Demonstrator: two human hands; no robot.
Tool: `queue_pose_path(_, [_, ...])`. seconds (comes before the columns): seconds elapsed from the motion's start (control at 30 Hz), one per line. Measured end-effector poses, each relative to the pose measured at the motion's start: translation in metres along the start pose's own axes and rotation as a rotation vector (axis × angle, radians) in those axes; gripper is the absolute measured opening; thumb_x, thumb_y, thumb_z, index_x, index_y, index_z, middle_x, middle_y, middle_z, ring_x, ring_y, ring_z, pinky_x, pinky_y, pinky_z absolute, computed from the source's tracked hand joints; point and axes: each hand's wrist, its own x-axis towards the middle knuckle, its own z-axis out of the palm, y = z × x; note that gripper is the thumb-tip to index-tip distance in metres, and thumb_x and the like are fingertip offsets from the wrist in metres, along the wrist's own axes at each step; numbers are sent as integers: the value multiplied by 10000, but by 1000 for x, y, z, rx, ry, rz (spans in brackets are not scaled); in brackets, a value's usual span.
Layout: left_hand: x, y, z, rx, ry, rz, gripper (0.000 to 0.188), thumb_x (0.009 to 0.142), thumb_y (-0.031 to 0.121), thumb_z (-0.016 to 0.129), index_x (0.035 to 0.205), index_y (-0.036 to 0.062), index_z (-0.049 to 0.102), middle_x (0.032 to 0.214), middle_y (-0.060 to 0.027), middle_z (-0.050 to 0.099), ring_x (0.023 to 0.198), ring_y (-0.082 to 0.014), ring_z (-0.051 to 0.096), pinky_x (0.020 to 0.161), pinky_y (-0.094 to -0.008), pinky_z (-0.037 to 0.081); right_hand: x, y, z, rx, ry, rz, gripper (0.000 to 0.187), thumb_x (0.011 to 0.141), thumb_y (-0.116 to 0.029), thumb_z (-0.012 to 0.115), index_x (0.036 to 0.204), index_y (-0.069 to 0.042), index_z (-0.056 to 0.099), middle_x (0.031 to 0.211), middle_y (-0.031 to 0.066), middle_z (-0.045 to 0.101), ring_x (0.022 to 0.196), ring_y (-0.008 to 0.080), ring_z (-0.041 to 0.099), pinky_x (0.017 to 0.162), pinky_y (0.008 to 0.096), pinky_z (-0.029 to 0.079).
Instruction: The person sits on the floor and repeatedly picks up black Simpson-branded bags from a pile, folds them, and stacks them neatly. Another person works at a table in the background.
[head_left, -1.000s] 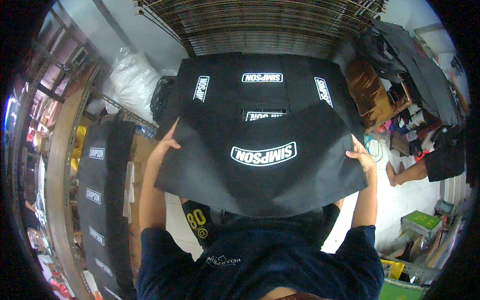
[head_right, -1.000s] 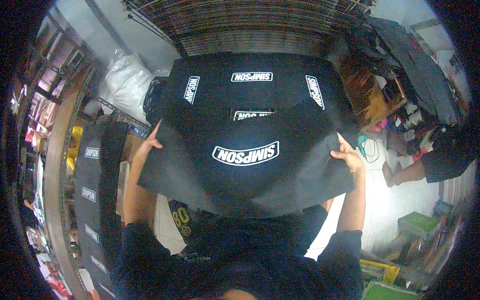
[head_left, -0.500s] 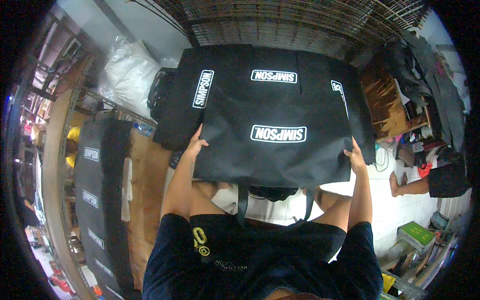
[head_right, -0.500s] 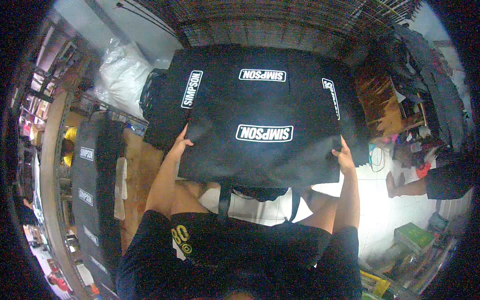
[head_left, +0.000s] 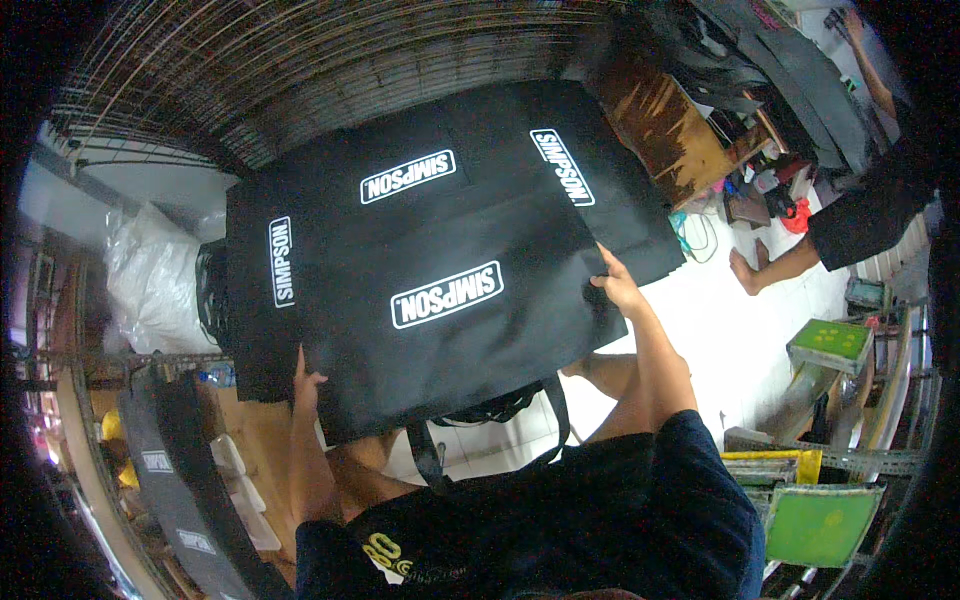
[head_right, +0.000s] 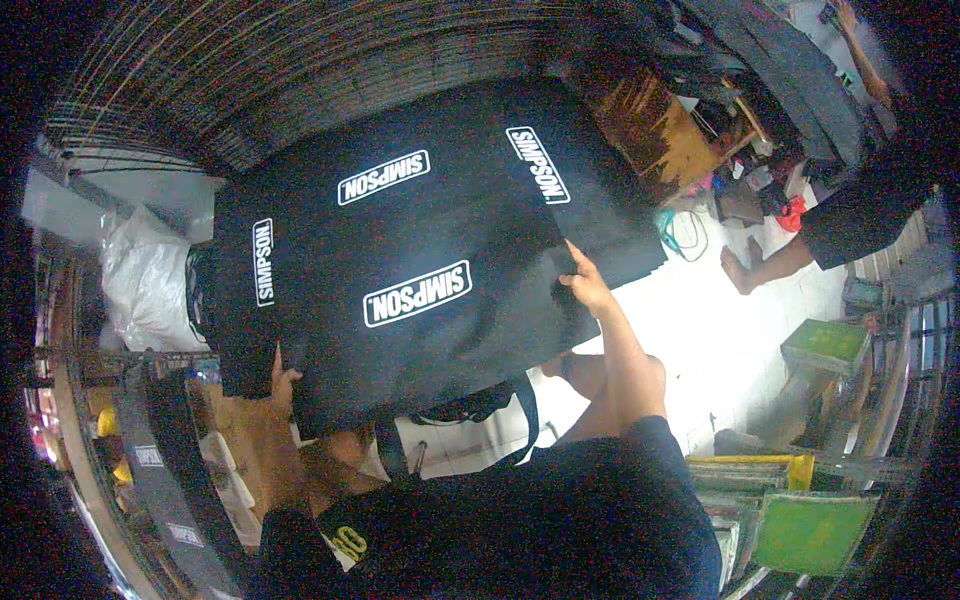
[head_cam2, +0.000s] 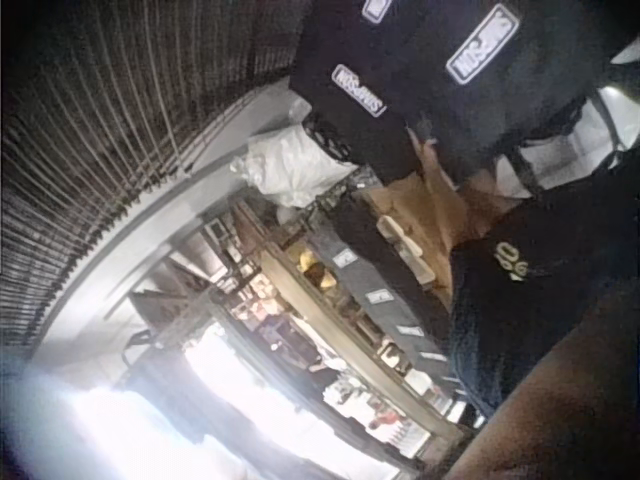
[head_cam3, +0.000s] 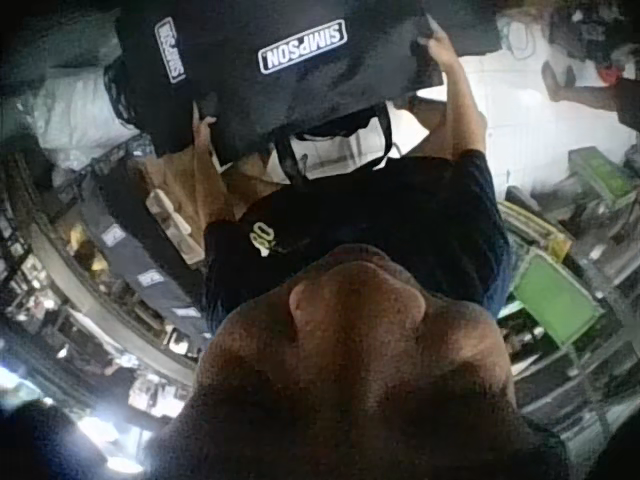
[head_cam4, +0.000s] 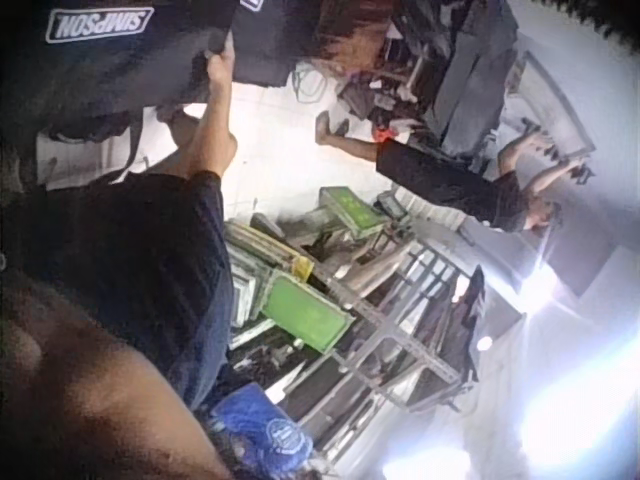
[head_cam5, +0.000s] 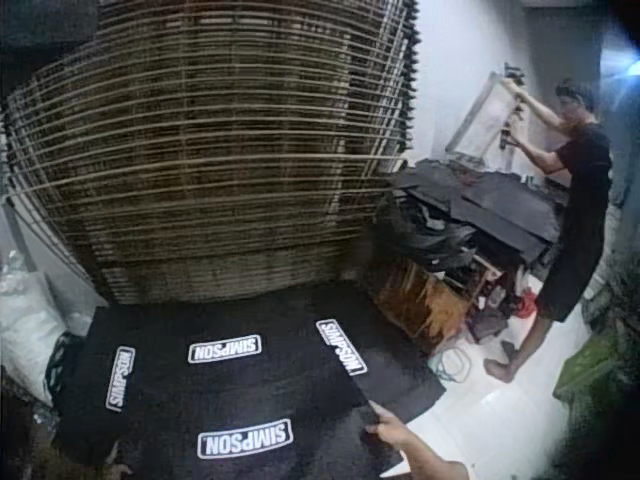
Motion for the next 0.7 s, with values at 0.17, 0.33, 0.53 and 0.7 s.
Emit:
queue_pose_path(0.17, [-22,33,-2,92,50,60,876,594,29,483,1432,72,232,1340,-111,426,1153,-241,460,962,-298,370,-14,-25,18,-200,45,-166,741,726,135,508,1404,-76,297,1408,63,366,1284,189,344,1052,289,254])
queue_pose_path(0.33, [-77,120,-19,-36,72,143,882,570,76,537,1408,25,269,1336,-131,433,1132,-250,483,942,-308,395,-54,-100,3,79,-83,-149,757,674,114,496,1392,-30,305,1376,106,396,1254,221,389,1056,305,248])
queue_pose_path(0.53, [-207,183,-106,-441,339,266,856,536,158,579,1339,-44,361,1287,-155,482,1146,-273,485,974,-346,378,-99,-73,41,254,-27,78,821,601,-17,529,1389,-17,299,1356,111,412,1242,242,371,1044,310,275])
queue_pose_path(0.7, [-356,214,-209,-478,361,535,768,645,128,493,1373,-33,306,1344,-163,426,1197,-269,454,1037,-369,323,-130,-48,144,220,-386,333,797,642,-41,571,1387,-1,291,1462,151,243,1357,257,202,1096,340,167])
